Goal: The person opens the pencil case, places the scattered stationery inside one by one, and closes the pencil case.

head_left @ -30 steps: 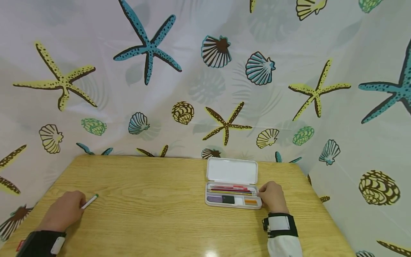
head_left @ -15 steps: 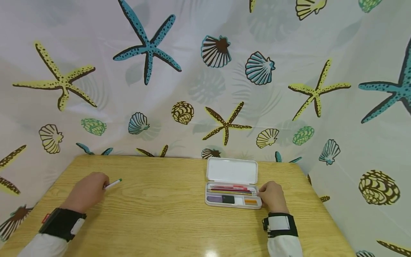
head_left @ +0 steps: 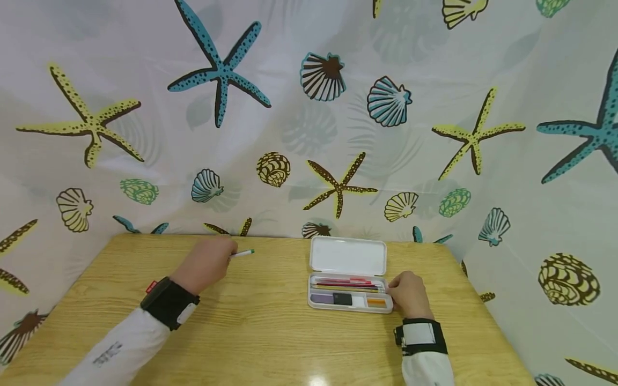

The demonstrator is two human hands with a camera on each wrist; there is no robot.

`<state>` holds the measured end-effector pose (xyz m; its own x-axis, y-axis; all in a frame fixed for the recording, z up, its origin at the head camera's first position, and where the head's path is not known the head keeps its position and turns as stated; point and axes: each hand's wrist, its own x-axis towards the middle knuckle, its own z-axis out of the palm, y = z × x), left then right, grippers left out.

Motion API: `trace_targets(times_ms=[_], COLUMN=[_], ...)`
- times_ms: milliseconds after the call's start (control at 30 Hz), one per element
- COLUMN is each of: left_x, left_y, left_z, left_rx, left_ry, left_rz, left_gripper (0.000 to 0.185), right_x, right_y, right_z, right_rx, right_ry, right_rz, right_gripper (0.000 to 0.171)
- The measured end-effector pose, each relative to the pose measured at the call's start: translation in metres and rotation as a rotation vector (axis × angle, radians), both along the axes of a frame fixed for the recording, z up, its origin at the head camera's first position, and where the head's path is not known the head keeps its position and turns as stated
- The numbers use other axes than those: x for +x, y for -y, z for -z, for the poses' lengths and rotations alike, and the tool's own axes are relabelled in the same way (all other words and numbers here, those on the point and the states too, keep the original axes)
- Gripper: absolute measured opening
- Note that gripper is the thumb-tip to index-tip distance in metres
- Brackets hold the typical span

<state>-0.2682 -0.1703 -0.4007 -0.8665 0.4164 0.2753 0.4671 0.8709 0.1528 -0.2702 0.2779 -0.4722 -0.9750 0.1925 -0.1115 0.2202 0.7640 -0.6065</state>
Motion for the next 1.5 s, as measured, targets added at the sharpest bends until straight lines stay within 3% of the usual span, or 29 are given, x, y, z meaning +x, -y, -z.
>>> trace_targets(times_ms=[467, 833, 1033, 1300, 1500], left_x=[-0.009, -0.013, -0.014, -0.014, -0.017], left_y=[-0.117, -0.19, -0.216, -0.236, -0.248], left_z=[0.008, 0.038, 0.058, 0.07, 0.079], left_rx=[-0.027, -0.047, -0.084, 0.0, -0.014], left_ry=[-0.026, -0.048, -0.069, 0.003, -0.015], left_rz=[0.156, 0.236, 0.267, 0.286, 0.3], left_gripper=[0.011, 0.016, 0.02, 0.021, 0.013], right_x=[-0.002, 0.0, 0.001, 0.0, 0.0], right_y=[-0.004, -0.001, 0.001, 0.0, 0.0], right_z=[0.002, -0.001, -0.002, -0.001, -0.001], right_rx=[0.0, 0.0, -0.008, -0.003, -0.011], right_ry=[-0.003, 0.002, -0.01, -0.01, -0.007], right_rz=[-0.009, 0.002, -0.006, -0.003, -0.002], right_gripper=[0.01, 0.01, 0.01, 0.009, 0.008])
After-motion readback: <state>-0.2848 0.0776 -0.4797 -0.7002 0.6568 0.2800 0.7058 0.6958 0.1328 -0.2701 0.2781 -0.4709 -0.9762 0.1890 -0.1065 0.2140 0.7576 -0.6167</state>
